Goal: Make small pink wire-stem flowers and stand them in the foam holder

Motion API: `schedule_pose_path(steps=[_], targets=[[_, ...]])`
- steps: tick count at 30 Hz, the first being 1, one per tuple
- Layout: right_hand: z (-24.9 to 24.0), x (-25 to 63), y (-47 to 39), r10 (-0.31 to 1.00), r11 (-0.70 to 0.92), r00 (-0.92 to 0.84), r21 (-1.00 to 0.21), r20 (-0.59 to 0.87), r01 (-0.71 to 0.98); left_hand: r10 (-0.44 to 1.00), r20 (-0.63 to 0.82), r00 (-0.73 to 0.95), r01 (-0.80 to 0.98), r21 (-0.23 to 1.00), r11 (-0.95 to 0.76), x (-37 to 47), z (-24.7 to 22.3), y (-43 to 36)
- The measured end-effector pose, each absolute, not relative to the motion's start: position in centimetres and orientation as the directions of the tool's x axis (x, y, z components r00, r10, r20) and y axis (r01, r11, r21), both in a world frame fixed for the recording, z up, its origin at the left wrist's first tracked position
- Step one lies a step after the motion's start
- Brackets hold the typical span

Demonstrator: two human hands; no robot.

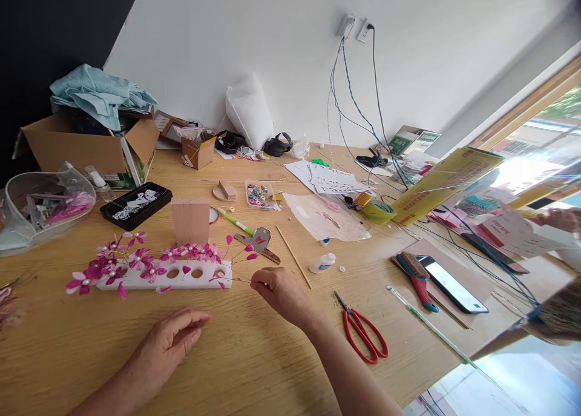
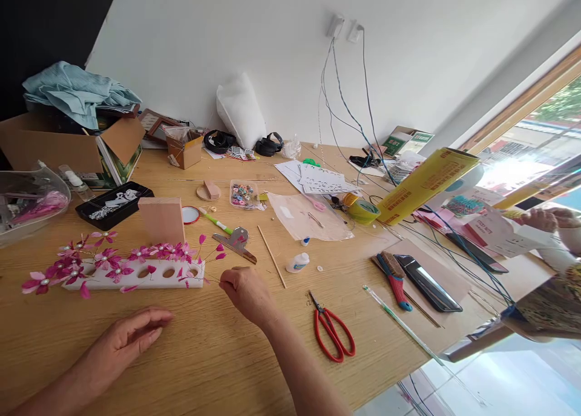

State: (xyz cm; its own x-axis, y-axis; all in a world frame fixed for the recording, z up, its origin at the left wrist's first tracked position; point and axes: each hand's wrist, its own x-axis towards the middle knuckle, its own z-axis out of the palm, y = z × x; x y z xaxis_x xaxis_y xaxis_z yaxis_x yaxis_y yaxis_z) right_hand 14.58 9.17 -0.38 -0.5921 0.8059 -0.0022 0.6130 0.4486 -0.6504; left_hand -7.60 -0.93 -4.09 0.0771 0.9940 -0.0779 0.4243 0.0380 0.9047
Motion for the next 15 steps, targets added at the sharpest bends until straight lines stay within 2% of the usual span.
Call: schedule_pose_path(steps=[6, 15], targets=[[2.0, 15.7, 9.5, 0.742, 0.62, -0.669, -0.418, 0.039, 0.664, 0.976, -0.204, 0.069, 0.238, 0.954, 0.183, -7.7, -4.8, -0.9], [2.5, 16.3, 8.9, 0.75, 0.62, -0.651, -0.469, 0.118, 0.629, 0.935, -0.328, 0.132, 0.18, 0.936, 0.302, -6.7, -3.3, -1.3]])
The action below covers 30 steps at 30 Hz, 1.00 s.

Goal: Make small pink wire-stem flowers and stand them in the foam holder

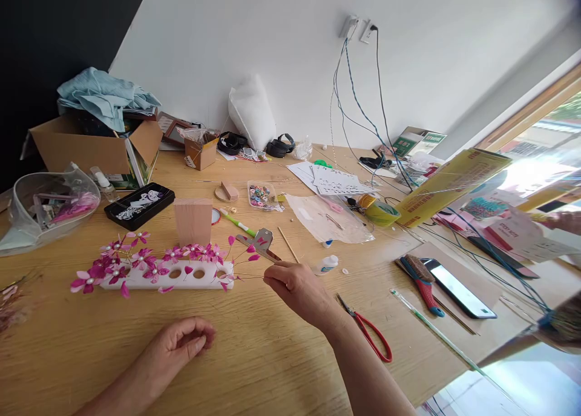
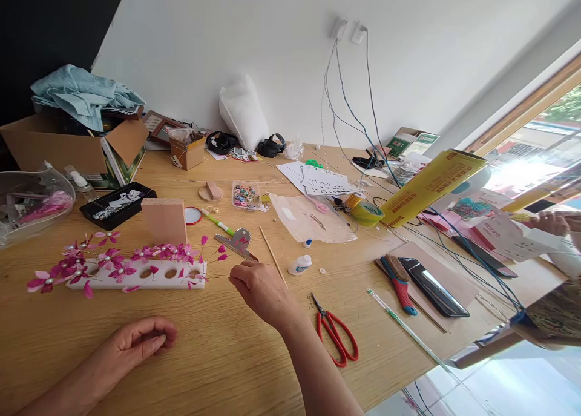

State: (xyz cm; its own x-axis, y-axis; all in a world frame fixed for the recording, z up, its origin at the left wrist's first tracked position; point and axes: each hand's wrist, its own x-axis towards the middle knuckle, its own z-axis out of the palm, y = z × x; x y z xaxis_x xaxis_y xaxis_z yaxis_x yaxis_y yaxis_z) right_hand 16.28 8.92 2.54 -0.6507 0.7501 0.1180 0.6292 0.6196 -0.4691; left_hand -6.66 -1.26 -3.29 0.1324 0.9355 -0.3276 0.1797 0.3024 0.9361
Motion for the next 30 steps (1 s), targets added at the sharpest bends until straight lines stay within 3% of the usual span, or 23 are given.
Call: schedule_pose_path(steps=[8, 15, 19, 23, 26, 30], targets=[[2.5, 17.1, 9.1, 0.802, 0.471, -0.59, -0.702, 0.089, 0.534, 0.916, -0.316, 0.245, 0.139, 0.947, 0.289, -6.8, -4.1, -2.1], [2.3, 20.3, 7.9, 0.89, 0.146, -0.457, -0.946, -0.003, 0.29, 0.909, -0.331, 0.252, 0.145, 0.942, 0.303, -7.0, -4.1, -2.5], [1.5, 21.1, 5.1, 0.895, -0.039, -0.424, -0.972, -0.137, 0.233, 0.914, -0.315, 0.255, 0.129, 0.948, 0.29, -7.3, -4.6, -3.1], [-1.4, 18.8, 2.1, 0.818, -0.19, -0.474, -0.931, -0.325, 0.311, 0.951, -0.23, 0.206, 0.211, 0.959, 0.186, -7.9, -3.7, -4.2], [-3.1, 16.2, 0.8, 0.781, -0.039, -0.523, -0.862, -0.341, 0.505, 0.977, -0.028, 0.211, 0.417, 0.907, -0.064, -8.4, -2.0, -4.5], [-2.8, 14.7, 0.9, 0.809, 0.262, -0.542, -0.686, -0.227, 0.678, 0.92, 0.255, 0.298, 0.651, 0.65, -0.391, -8.8, -1.0, -4.3]])
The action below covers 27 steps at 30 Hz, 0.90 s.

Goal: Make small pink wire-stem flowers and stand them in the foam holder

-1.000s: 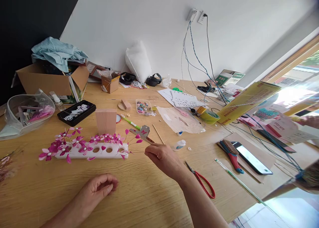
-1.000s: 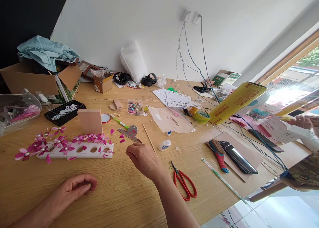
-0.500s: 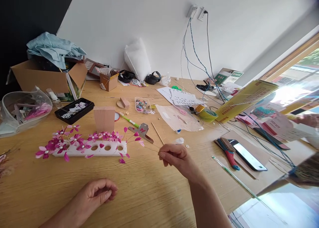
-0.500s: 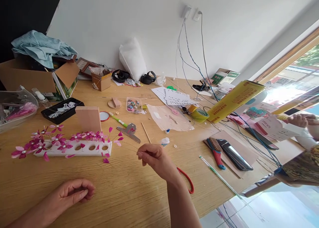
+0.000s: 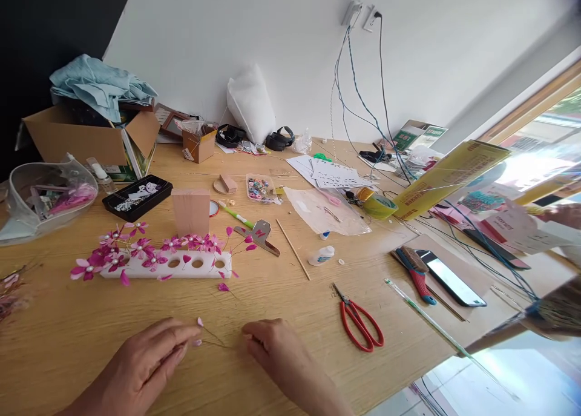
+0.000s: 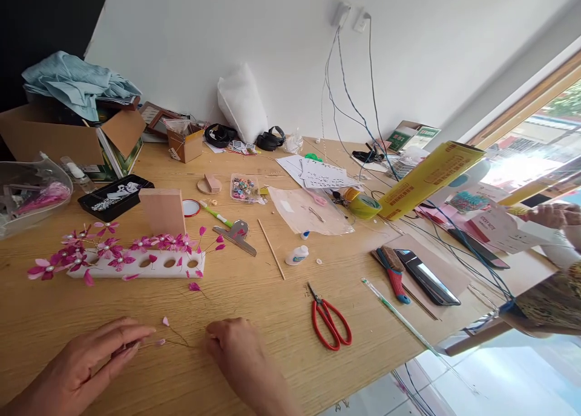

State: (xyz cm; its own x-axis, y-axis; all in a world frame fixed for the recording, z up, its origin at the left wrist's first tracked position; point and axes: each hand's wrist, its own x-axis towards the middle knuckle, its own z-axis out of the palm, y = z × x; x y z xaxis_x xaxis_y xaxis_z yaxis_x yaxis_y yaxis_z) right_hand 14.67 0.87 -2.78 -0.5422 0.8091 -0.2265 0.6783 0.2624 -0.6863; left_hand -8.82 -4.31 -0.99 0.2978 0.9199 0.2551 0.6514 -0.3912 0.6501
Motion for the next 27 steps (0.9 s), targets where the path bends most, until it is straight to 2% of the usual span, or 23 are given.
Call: schedule_pose_path(steps=[2, 5, 8, 12, 19, 23, 27], targets=[[-2.3, 14.6, 1.6, 0.878, 0.258, -0.458, -0.669, -0.139, 0.697, 0.866, 0.359, 0.348, 0.704, 0.509, -0.495, -9.0, -1.5, -4.1], [-2.6, 14.0, 3.3, 0.952, 0.189, -0.305, -0.759, -0.014, 0.623, 0.817, 0.393, 0.421, 0.756, 0.345, -0.556, -9.1, -2.9, -3.6], [-3.9, 12.4, 5.3, 0.979, 0.078, -0.203, -0.872, -0.024, 0.483, 0.784, 0.416, 0.46, 0.793, 0.205, -0.574, -9.2, -4.1, -2.8], [-5.3, 10.4, 6.9, 0.982, 0.031, -0.183, -0.897, -0.056, 0.442, 0.768, 0.412, 0.49, 0.816, 0.094, -0.571, -9.9, -5.6, -1.9], [-6.1, 9.5, 7.2, 0.983, 0.024, -0.177, -0.906, -0.056, 0.422, 0.82, 0.363, 0.442, 0.84, 0.154, -0.521, -10.2, -8.4, -1.2], [-6.6, 9.2, 7.9, 0.985, 0.038, -0.168, -0.913, -0.034, 0.407, 0.809, 0.368, 0.458, 0.825, 0.163, -0.541, -9.4, -8.3, -0.6], [-6.3, 9.4, 8.5, 0.988, 0.053, -0.155, -0.923, -0.007, 0.381, 0.835, 0.351, 0.424, 0.818, 0.246, -0.52, -8.8, -7.2, 0.2]])
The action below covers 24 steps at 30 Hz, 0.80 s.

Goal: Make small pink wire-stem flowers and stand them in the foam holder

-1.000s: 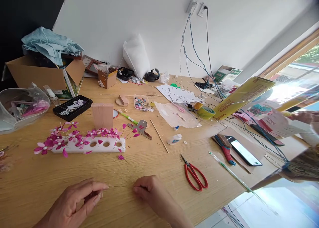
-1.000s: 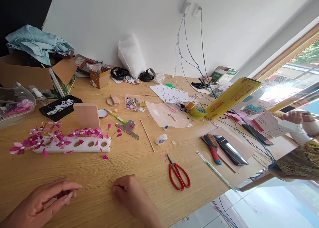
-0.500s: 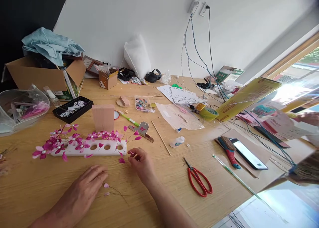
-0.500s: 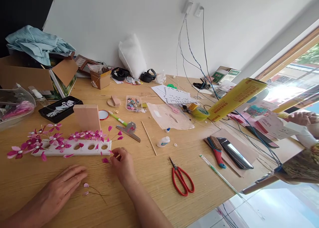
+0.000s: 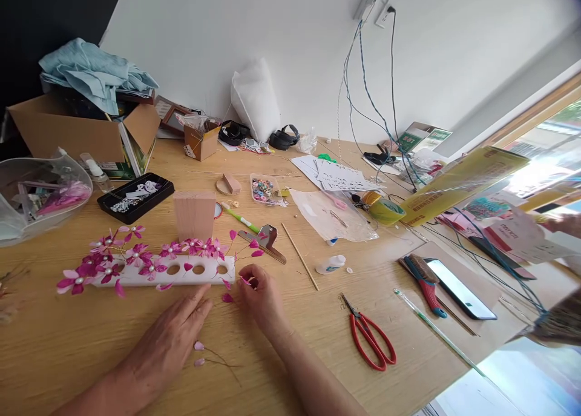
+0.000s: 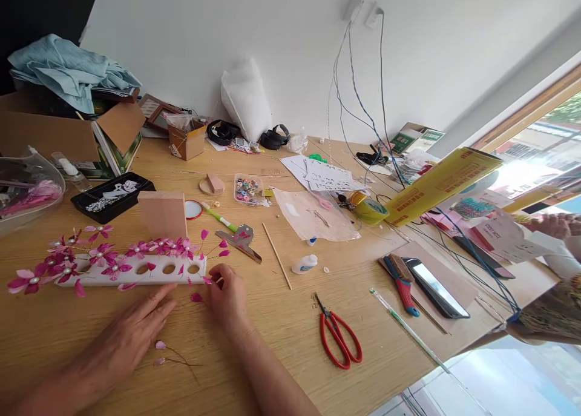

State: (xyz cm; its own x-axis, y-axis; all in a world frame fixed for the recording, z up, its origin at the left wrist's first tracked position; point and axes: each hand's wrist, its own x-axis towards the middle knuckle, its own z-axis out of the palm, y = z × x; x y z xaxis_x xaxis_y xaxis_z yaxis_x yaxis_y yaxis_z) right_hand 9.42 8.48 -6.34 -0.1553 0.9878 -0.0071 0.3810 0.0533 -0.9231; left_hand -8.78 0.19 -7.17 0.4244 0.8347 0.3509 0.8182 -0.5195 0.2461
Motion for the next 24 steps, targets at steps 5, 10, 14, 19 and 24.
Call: schedule_pose_path(steps=[5, 10, 14, 19, 24], targets=[[-5.4, 10.3, 8.2, 0.981, 0.033, -0.194, -0.953, -0.028, 0.303, 0.901, 0.332, 0.28, 0.796, 0.445, -0.411, -8.6, -5.9, 1.0], [-5.2, 10.6, 8.0, 0.958, -0.041, -0.271, -0.979, -0.096, 0.201, 0.947, 0.309, 0.087, 0.747, 0.608, -0.267, -8.2, -5.8, 0.7], [-5.3, 10.6, 8.3, 0.937, -0.093, -0.322, -0.986, -0.134, 0.139, 0.965, 0.256, 0.053, 0.702, 0.678, -0.218, -7.8, -5.2, 0.5], [-5.0, 11.0, 8.8, 0.856, -0.122, -0.494, -0.988, -0.151, 0.09, 0.998, 0.062, 0.024, 0.608, 0.791, -0.064, -7.1, -4.0, 1.2], [-4.6, 11.3, 9.1, 0.736, -0.201, -0.633, -0.971, -0.239, 0.133, 0.996, -0.033, -0.084, 0.447, 0.892, 0.067, -6.2, -4.6, 2.2]])
